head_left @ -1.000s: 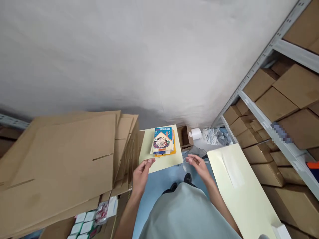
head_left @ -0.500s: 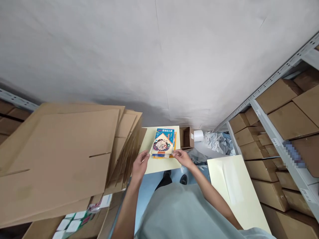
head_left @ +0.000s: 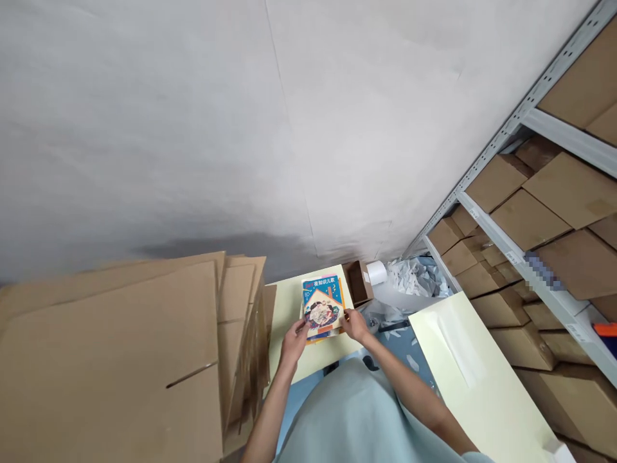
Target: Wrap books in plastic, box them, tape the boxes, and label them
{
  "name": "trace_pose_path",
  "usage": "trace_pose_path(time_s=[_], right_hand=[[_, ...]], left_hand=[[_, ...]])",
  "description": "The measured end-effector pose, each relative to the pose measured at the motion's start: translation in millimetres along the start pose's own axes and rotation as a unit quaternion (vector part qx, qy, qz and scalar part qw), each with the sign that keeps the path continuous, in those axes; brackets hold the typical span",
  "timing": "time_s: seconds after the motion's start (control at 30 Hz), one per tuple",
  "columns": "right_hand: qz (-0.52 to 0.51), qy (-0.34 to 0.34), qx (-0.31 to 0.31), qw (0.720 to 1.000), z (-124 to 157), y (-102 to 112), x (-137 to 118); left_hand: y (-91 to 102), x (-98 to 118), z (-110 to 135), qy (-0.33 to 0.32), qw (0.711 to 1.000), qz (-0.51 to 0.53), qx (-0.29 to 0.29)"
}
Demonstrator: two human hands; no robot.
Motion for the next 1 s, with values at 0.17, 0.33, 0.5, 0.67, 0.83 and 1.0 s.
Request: trace_pose_path(time_s=[0.17, 0.33, 0.5, 0.67, 0.83, 1.0], right_hand=[[-0.176, -0.062, 0.078, 0.979, 37, 27, 27], [-0.440, -0.061, 0.230, 0.866, 128, 87, 65], [-0.509, -0.071, 0.370, 0.774, 248, 131, 103], [-0.559, -0.058, 0.440, 0.701, 341, 148, 140], [-0.580, -0.022, 0.464, 0.669, 408, 173, 189], [-0.583, -0.028, 0.459, 0.670, 456, 213, 260]], left_hand=[[-29.4, -6, 13, 0.007, 0.996, 0.005, -0.086], [-123.2, 8, 56, 0.026, 0.960, 0.022, -0.279], [-221.7, 40, 124, 0.030, 0.892, -0.005, -0.450], [-306.2, 62, 198, 0.004, 0.825, -0.077, -0.559], [-370.9, 60, 275, 0.012, 0.775, -0.140, -0.617], [-441.5, 59, 346, -0.034, 0.735, -0.198, -0.647]])
Point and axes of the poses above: each hand's wrist, its own z-axis away from the middle knuckle, its own y-axis out of the back of the hand, x = y × z, the point moved 9 cm from there along -z, towards the middle knuckle, and after that the axes turned 11 degrees about -z, right-handed, at the moved point
